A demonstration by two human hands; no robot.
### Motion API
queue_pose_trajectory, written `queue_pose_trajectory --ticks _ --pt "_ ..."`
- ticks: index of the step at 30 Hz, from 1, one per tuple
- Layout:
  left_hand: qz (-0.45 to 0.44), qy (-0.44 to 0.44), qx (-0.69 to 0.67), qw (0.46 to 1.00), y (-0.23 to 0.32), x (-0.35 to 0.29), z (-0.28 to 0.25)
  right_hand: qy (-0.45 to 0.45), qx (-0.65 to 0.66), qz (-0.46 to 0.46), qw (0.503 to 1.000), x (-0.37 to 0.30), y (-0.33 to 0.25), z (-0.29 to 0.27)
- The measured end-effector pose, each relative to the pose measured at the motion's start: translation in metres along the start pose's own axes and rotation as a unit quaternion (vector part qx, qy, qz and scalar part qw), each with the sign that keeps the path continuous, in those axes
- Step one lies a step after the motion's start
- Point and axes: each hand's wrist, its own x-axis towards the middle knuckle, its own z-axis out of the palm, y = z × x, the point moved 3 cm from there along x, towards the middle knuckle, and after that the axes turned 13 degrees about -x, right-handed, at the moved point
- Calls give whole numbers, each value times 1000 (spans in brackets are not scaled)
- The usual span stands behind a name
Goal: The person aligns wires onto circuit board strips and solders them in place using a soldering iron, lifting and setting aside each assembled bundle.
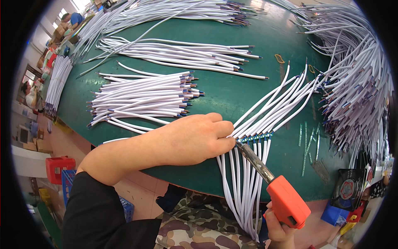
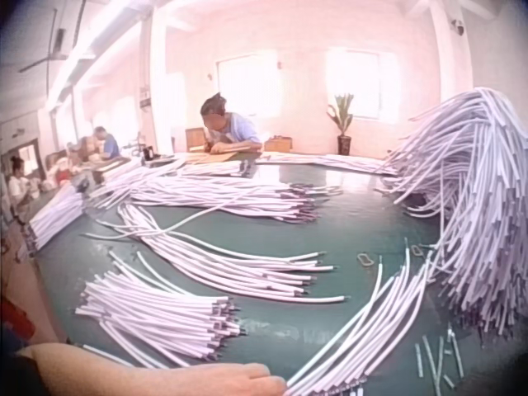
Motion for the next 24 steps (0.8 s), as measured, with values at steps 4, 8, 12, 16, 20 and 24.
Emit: queue_pose_trajectory --ticks 4,8,12,16,20,24 --pt "-3 -3 6 1000 0 0 0 2 6 17 1000 -4 5 -1" --pt "-2 -3 4 1000 0 0 -1 44 46 7 998 -4 4 -3" --pt "-6 -6 6 1000 1 0 -1 48 49 10 998 -3 -2 -8" --pt "-5 -4 5 1000 0 0 0 57 45 13 997 -2 -4 -9" --pt "7 -3 13 1000 0 -1 1 54 41 1 998 -1 -6 -7" --pt "11 -12 32 999 3 -1 -1 -32 55 79 995 -1 -4 -5"
